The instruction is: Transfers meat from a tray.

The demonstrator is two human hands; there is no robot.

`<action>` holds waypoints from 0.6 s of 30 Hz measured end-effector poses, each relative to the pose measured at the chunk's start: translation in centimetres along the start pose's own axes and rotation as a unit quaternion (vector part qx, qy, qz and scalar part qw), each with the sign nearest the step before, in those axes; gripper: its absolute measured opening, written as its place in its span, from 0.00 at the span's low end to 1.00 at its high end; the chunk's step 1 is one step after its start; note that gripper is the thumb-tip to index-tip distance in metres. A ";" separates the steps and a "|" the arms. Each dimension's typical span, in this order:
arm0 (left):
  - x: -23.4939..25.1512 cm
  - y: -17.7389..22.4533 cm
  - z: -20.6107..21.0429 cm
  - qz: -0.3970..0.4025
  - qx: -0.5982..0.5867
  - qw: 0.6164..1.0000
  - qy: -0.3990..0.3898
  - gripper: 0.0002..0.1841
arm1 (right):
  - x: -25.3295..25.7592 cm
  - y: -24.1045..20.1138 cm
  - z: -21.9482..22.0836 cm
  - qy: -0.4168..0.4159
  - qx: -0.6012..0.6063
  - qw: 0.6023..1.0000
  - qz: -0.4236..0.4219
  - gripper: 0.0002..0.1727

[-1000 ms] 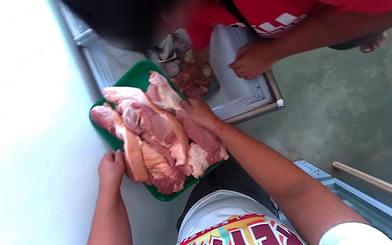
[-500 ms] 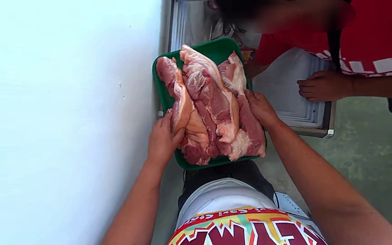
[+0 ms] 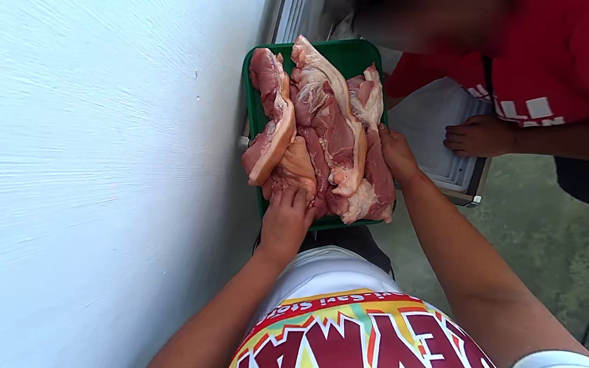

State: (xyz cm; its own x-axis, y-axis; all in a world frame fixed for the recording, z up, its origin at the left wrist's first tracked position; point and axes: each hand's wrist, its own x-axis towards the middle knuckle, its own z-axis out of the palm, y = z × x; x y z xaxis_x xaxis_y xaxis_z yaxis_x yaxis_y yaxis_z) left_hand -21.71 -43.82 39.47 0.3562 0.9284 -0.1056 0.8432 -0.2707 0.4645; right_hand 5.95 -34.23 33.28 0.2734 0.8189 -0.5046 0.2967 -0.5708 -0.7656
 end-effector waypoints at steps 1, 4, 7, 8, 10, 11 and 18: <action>0.0 0.9 0.6 -0.009 0.015 1.000 -0.013 0.28 | 0.1 0.1 0.0 -0.005 0.015 1.000 0.000 0.36; 1.1 3.2 1.1 -0.061 0.090 0.991 -0.079 0.39 | -0.1 0.6 -0.1 -0.026 0.085 0.996 0.004 0.37; 1.0 3.0 2.9 -0.046 0.207 0.976 -0.039 0.35 | -0.8 1.1 -0.3 -0.037 0.132 0.990 0.022 0.36; 0.8 2.7 3.4 -0.034 0.234 0.972 -0.018 0.31 | -1.0 1.4 -0.4 -0.038 0.140 0.989 0.019 0.34; 0.8 1.8 3.8 -0.008 0.241 0.970 0.027 0.24 | -1.3 2.1 -0.5 -0.036 0.152 0.988 0.004 0.29; 0.8 1.1 3.8 0.005 0.220 0.975 0.041 0.23 | -1.3 2.3 -0.5 -0.031 0.153 0.988 -0.005 0.28; 2.6 -1.0 -2.3 -0.109 -0.087 0.986 -0.087 0.19 | -1.2 2.2 -0.3 -0.006 0.098 0.995 -0.024 0.26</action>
State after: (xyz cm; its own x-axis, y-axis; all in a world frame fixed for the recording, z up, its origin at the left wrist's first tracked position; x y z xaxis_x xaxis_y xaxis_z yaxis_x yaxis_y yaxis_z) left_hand -22.47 -40.53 40.73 0.2499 0.8981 -0.3619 0.8308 -0.0069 0.5566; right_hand 6.54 -36.49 32.30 0.2514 0.8467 -0.4688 0.1254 -0.5088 -0.8517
